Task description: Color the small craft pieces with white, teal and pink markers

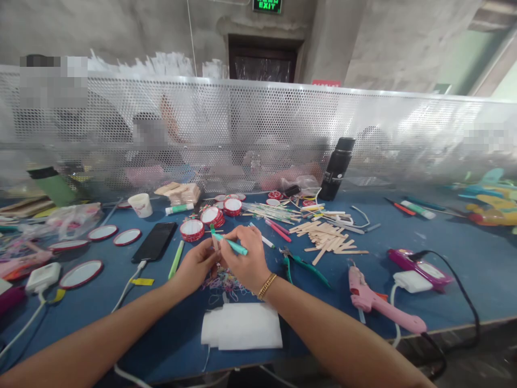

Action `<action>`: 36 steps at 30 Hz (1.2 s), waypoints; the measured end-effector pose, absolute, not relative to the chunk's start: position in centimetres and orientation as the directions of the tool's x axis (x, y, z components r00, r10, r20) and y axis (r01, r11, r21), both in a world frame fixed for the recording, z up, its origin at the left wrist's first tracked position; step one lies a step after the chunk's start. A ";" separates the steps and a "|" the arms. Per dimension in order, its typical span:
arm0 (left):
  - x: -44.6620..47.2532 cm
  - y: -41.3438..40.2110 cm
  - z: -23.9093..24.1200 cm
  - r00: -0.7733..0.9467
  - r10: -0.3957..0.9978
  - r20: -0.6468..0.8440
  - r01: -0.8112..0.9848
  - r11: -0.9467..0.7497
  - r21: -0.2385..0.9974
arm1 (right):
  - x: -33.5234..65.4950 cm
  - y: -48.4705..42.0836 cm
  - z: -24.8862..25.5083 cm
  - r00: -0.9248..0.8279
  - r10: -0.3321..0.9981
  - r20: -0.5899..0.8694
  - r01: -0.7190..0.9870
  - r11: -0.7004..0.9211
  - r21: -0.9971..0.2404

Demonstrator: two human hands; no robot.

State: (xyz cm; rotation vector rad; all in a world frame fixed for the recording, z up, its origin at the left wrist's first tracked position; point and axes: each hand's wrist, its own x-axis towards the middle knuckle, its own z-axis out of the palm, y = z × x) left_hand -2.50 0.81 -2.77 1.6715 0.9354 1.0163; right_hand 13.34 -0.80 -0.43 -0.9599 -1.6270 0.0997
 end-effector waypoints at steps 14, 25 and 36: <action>-2.5 0.8 -2.7 0.360 0.913 0.192 0.148 -0.259 0.955 | 13.5 -0.6 -0.5 0.048 0.617 0.785 0.539 0.646 -0.541; -2.5 0.8 -2.7 0.367 0.908 0.203 0.140 -0.270 0.953 | 13.5 -0.6 -0.5 0.051 0.608 0.792 0.543 0.649 -0.533; -2.4 0.7 -2.3 0.351 0.921 0.167 0.136 -0.227 0.964 | 13.7 -0.4 -0.6 0.090 0.593 0.800 0.540 0.646 -0.539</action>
